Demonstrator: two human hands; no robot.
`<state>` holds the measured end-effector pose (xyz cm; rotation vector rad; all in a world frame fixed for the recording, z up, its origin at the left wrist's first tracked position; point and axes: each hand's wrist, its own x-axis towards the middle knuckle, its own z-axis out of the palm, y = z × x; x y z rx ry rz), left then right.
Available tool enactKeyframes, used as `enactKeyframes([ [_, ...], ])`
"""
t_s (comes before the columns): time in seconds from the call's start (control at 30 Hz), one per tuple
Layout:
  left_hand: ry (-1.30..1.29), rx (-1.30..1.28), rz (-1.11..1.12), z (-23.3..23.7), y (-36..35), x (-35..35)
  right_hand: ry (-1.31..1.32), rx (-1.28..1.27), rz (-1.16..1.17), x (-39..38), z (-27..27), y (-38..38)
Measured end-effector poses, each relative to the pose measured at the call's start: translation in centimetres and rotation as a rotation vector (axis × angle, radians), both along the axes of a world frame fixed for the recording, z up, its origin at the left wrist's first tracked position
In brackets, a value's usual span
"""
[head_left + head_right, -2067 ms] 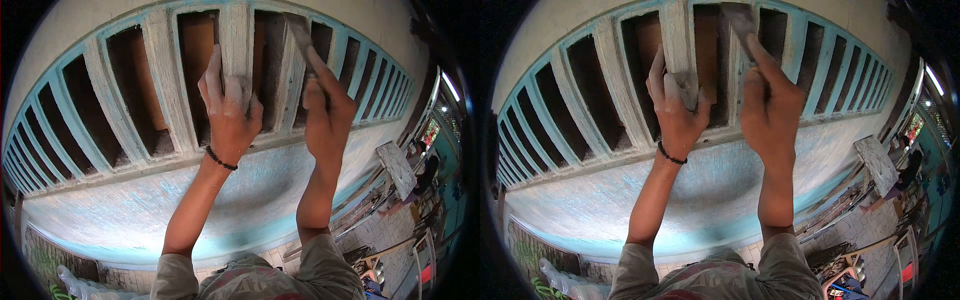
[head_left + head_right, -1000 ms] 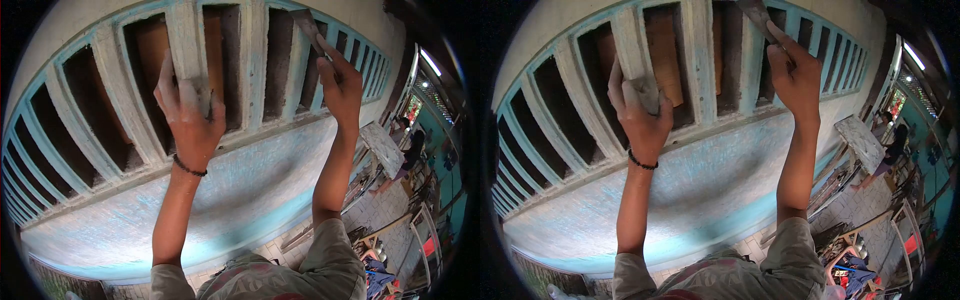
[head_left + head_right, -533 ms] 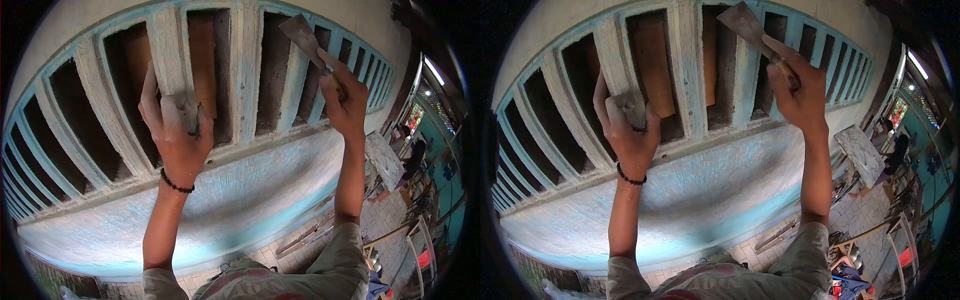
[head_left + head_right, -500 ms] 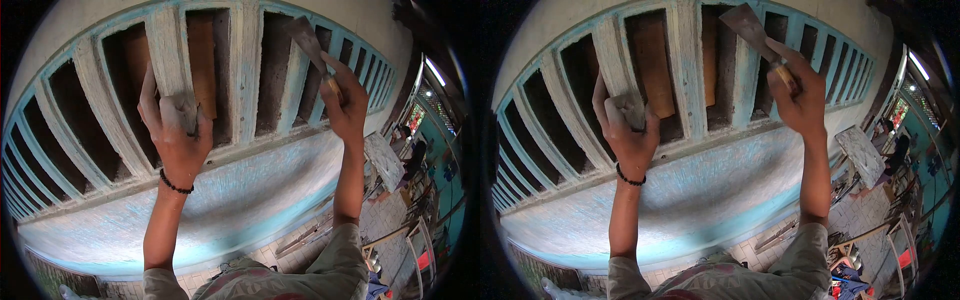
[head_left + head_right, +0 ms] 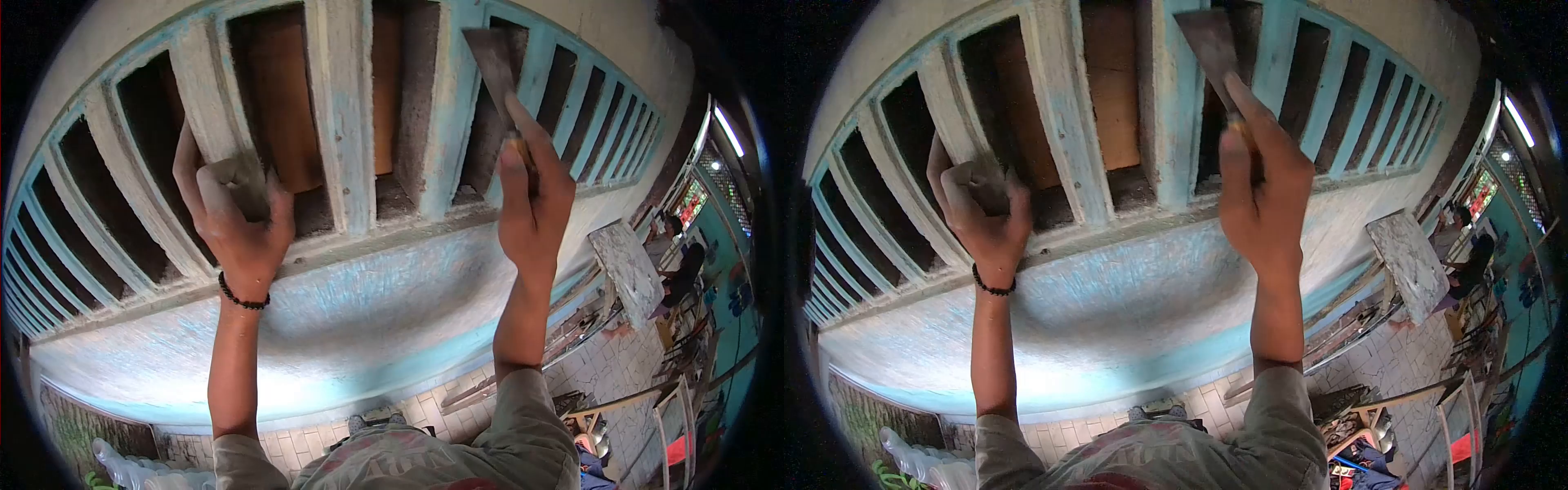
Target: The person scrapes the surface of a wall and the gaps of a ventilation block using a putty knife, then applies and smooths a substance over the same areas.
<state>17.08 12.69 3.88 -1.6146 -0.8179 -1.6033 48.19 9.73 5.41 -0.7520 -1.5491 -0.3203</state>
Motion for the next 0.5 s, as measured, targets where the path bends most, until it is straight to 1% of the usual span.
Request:
enactKeyframes([
  [0.1, -0.015, -0.010, -0.007, 0.0, -0.2, 0.2, 0.000, 0.170, 0.061, -0.8, 2.1, 2.0],
  [0.17, -0.027, -0.023, 0.007, -0.2, -0.2, 0.3, -0.038, 0.205, 0.018, -1.1, 2.2, 2.1],
  [0.23, -0.014, -0.012, 0.024, 0.0, 0.0, 0.2, -0.082, 0.179, 0.023, -0.6, 2.0, 1.7],
  [0.3, 0.019, 0.009, 0.051, 0.0, 0.0, 0.0, -0.138, 0.078, 0.084, 1.1, 0.9, 0.3],
  [0.37, 0.018, 0.034, 0.031, 0.0, 0.2, -0.2, -0.062, 0.157, 0.154, 1.7, -0.4, 0.4],
  [0.4, 0.018, 0.037, 0.019, -0.1, 0.3, -0.2, -0.040, 0.213, 0.153, 2.0, -1.0, 0.5],
  [0.5, 0.012, 0.034, 0.035, -0.2, 0.5, -0.3, 0.059, 0.125, 0.142, 1.7, -5.3, 0.0],
])
